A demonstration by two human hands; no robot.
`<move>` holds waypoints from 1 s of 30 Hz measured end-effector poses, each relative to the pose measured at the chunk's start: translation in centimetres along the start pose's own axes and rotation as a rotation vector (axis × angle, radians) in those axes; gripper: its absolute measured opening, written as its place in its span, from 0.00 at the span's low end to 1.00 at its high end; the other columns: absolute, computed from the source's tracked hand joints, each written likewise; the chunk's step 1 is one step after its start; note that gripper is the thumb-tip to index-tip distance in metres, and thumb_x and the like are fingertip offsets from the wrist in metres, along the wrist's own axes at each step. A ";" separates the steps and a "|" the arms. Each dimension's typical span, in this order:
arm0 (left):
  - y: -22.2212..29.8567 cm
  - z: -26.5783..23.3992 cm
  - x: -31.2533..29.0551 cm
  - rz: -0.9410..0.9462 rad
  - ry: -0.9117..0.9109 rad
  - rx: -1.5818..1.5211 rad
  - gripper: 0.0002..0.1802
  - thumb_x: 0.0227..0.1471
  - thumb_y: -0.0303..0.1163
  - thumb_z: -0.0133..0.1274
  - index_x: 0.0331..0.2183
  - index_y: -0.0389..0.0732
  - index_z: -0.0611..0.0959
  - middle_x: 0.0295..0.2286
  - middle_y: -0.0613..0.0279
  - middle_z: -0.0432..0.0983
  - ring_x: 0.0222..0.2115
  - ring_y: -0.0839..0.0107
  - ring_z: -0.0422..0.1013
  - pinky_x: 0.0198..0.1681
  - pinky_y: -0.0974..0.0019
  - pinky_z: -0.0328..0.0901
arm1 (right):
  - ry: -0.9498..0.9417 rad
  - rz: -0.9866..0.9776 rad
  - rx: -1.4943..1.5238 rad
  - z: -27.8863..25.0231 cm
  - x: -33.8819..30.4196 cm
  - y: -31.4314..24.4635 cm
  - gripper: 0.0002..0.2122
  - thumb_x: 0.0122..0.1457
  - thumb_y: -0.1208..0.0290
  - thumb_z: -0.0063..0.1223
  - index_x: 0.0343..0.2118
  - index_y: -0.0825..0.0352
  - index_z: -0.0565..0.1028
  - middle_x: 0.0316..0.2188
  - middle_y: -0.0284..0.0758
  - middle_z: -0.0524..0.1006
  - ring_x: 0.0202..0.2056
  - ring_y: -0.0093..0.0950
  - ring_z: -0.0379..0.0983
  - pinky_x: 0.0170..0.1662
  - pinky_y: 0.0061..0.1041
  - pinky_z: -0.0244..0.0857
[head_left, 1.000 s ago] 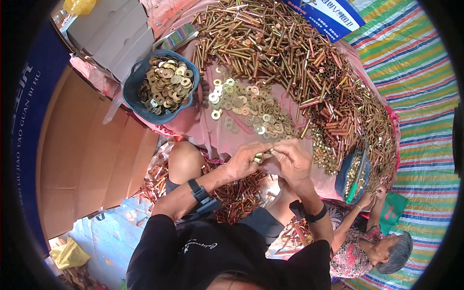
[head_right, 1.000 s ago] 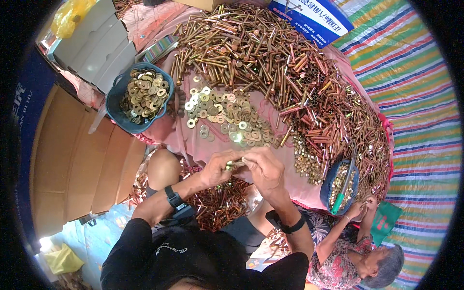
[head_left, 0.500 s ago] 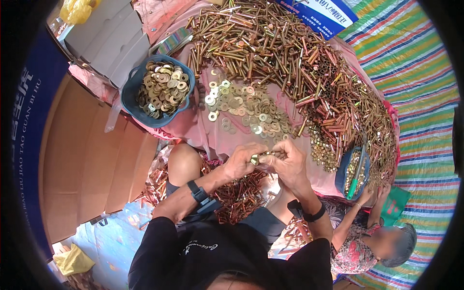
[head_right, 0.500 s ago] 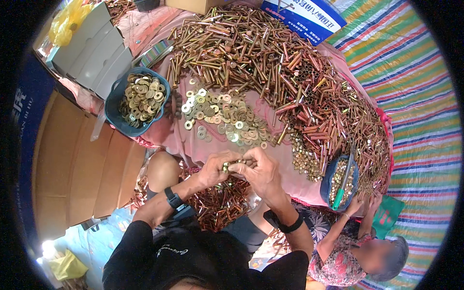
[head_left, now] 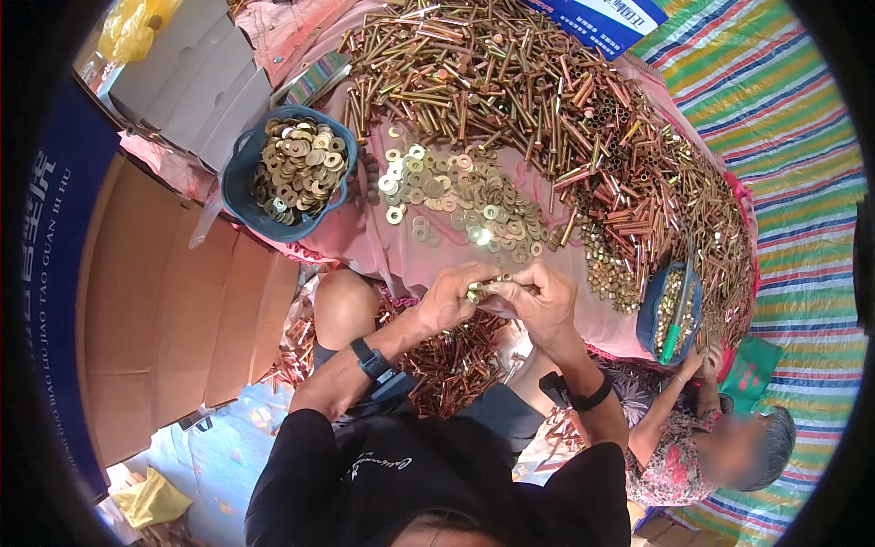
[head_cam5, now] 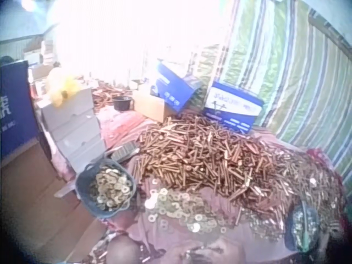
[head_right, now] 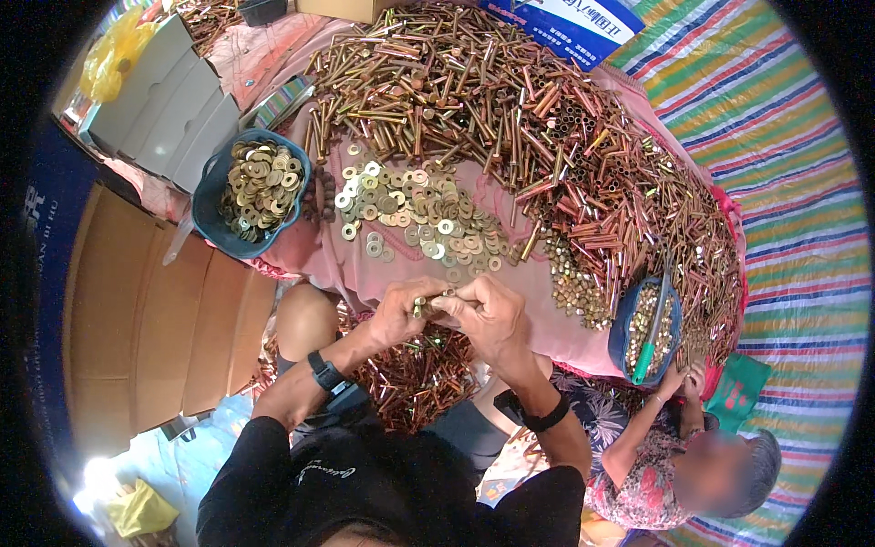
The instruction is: Manually placing metal washers onto threaded sleeve anchors or bolts from a large pile.
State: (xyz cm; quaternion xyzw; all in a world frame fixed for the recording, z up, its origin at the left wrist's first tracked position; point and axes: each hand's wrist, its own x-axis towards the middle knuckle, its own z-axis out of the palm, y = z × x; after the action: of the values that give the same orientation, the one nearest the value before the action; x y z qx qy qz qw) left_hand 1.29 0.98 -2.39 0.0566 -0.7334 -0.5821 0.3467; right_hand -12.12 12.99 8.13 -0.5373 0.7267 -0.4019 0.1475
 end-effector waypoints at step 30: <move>-0.2 -0.2 -0.9 -0.133 -0.012 -0.006 0.26 0.48 0.08 0.47 0.49 0.34 0.81 0.43 0.46 0.82 0.41 0.57 0.82 0.44 0.62 0.76 | 0.098 -0.025 -0.045 2.6 -1.6 -0.9 0.08 0.59 0.75 0.66 0.34 0.71 0.76 0.27 0.37 0.78 0.23 0.25 0.76 0.26 0.25 0.70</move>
State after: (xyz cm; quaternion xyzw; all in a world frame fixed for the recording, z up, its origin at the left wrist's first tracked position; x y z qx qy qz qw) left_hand 2.03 1.21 -2.94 0.1006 -0.7283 -0.6062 0.3031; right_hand -9.26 13.24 6.76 -0.5293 0.7350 -0.4130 0.0947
